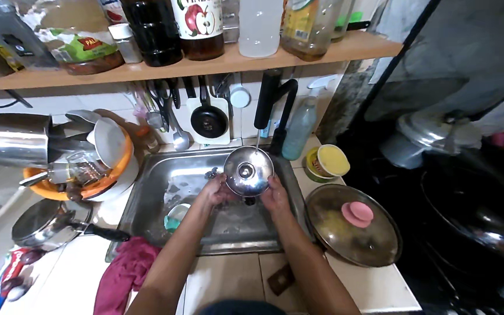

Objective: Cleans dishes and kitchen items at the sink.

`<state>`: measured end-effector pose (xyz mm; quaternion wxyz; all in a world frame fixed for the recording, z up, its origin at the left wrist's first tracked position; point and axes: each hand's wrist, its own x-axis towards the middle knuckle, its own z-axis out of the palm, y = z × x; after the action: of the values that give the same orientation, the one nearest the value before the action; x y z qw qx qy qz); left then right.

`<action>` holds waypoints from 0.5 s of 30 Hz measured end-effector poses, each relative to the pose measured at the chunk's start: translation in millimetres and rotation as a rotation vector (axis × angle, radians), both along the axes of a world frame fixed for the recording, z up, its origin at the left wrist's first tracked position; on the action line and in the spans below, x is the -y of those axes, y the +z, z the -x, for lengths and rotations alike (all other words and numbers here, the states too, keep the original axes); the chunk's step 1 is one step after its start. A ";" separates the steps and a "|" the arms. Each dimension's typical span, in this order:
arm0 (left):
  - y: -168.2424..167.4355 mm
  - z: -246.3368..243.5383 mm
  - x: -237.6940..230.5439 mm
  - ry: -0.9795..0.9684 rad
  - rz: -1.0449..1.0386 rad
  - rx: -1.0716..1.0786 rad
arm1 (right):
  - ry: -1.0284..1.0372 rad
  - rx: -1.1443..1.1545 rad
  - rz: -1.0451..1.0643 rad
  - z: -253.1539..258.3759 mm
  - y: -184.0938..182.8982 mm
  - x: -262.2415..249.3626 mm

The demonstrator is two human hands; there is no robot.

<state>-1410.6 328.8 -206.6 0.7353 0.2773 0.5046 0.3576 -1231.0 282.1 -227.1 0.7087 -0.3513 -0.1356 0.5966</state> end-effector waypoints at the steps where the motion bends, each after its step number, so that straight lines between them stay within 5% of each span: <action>1: 2.1 -1.8 1.3 0.017 0.034 0.019 | 0.014 0.017 -0.019 -1.1 -3.8 -2.5; 10: -0.2 -18.5 -1.8 0.297 -0.014 0.109 | 0.199 0.192 0.377 -1.1 12.8 -25.0; 15: -9.2 -30.8 -9.0 0.506 -0.195 0.201 | 0.314 0.062 0.369 -4.8 31.0 -27.1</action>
<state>-1379.8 337.9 -215.8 0.6387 0.1752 0.4455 0.6024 -1226.2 309.2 -196.2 0.5265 -0.4675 -0.0991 0.7031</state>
